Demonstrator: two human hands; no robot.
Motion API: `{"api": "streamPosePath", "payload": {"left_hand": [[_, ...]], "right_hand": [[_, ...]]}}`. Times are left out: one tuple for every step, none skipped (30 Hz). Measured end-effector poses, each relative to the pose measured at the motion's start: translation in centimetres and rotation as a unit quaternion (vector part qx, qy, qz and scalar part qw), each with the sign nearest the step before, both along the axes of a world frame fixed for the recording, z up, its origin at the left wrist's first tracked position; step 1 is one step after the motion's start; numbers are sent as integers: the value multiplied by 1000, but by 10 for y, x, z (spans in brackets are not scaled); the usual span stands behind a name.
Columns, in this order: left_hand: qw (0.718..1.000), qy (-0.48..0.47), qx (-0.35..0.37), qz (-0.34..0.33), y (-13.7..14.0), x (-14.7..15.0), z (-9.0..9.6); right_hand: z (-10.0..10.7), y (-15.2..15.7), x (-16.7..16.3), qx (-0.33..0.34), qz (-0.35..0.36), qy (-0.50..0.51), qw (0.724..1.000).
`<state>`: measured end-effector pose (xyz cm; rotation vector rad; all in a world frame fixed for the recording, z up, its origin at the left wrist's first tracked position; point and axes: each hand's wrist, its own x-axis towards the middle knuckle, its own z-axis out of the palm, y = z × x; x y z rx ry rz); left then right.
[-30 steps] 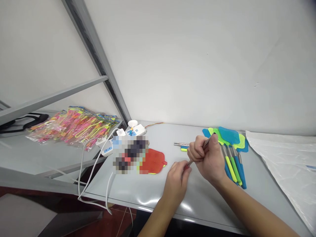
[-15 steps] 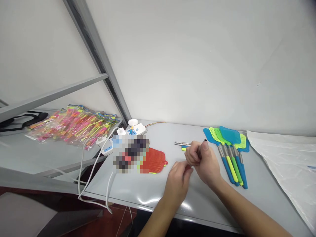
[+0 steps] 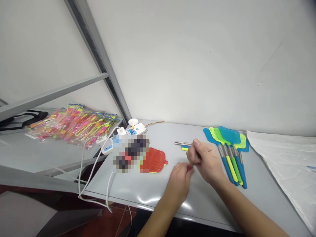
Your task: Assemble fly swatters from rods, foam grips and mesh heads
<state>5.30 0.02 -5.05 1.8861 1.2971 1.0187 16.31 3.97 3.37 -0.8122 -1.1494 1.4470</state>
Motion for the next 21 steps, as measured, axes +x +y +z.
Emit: {"api": "streamPosePath", "payload": {"left_hand": [[1000,5,2,-3,0,0,-1],[1000,8,6,-8,-1,0,-1],[1000,7,13,-13,-2,0,-1],[1000,2,22,-20,-3,0,-1],[999,-4,32,-26,-4,0,-1],[999,-13,42,-29,-6,0,0],[998,-22,52,-33,-8,-1,2],[997,-32,60,-39,-9,-1,4],[996,-42,63,-45,-11,-2,7],[995,-51,63,-52,-12,-3,11],[995,-59,60,-59,-14,-4,15],[994,-65,56,-65,-16,-6,19],[994,-70,50,-68,-17,-8,23],[994,-73,45,-68,-18,-10,27],[994,-76,39,-67,-19,-12,31],[994,-77,33,-64,-20,-15,35],[995,-79,27,-61,-21,-17,38],[995,-79,21,-59,-22,-19,41],[995,-80,16,-58,-22,-22,43],[995,-81,9,-57,-23,-24,45],[995,-85,3,-54,-23,-25,46]], "right_hand": [[0,-1,-1,-1,1,9,1000],[2,-3,-2,1,4,21,1000],[5,-5,-3,3,7,36,999],[9,-7,-4,4,11,51,999],[14,-9,-4,5,18,67,998],[20,-12,-5,7,25,81,996],[25,-15,-6,11,30,94,995],[31,-17,-7,16,36,105,994],[35,-19,-8,22,41,114,992],[38,-21,-9,26,46,122,991],[41,-23,-11,30,48,131,990],[43,-24,-12,31,51,140,988],[44,-25,-14,30,54,146,987],[44,-25,-16,28,57,151,986],[45,-26,-18,26,61,154,986],[45,-26,-21,23,64,159,985],[46,-26,-23,20,69,164,984],[47,-26,-25,16,73,171,982],[47,-26,-27,12,76,179,981],[47,-25,-29,8,79,187,979],[47,-24,-30,3,80,192,978]]}}
